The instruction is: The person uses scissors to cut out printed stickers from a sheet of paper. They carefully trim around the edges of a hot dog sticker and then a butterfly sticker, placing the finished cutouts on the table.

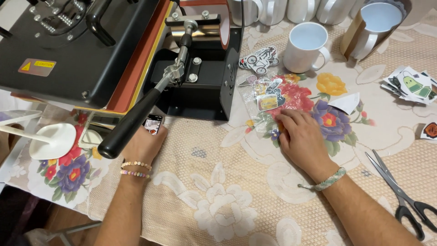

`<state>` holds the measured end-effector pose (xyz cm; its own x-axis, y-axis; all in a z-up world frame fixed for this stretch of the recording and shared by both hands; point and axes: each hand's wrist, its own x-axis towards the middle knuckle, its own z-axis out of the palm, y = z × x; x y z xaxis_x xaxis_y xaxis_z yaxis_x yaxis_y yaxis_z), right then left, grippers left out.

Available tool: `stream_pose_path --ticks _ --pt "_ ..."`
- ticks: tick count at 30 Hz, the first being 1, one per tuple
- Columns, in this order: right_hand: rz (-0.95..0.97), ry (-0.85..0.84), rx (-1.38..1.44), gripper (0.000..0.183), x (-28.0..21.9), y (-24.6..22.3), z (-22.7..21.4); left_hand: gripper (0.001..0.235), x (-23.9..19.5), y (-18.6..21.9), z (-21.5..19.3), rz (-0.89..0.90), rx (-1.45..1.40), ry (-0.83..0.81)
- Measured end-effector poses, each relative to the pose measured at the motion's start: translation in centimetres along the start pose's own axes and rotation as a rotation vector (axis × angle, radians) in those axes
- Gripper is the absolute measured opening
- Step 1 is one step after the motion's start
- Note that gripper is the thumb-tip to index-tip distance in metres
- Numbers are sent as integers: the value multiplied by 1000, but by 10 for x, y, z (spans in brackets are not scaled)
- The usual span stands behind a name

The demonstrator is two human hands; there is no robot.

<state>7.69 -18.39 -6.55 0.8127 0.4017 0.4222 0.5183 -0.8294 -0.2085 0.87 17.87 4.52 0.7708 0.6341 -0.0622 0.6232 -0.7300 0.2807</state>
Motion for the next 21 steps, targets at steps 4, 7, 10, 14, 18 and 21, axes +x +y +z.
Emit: stream_pose_path --ticks 4,7,10,14,18,21 --pt "10 -12 -4 42 1 -2 -4 57 -1 0 4 -2 -20 12" --pt "6 -10 17 42 1 -2 -5 66 -9 11 -6 -41 -17 -22" --pt "2 -7 24 41 2 -2 -6 68 -10 14 -9 -37 -16 -24" --pt "-9 6 22 41 1 -1 -4 73 -14 18 -13 -39 -22 -29" --pt "-9 0 33 42 2 -1 -6 77 -9 12 -6 -51 -14 -36" --pt "1 1 27 41 1 -1 -4 80 -14 16 -11 -56 -17 -52"
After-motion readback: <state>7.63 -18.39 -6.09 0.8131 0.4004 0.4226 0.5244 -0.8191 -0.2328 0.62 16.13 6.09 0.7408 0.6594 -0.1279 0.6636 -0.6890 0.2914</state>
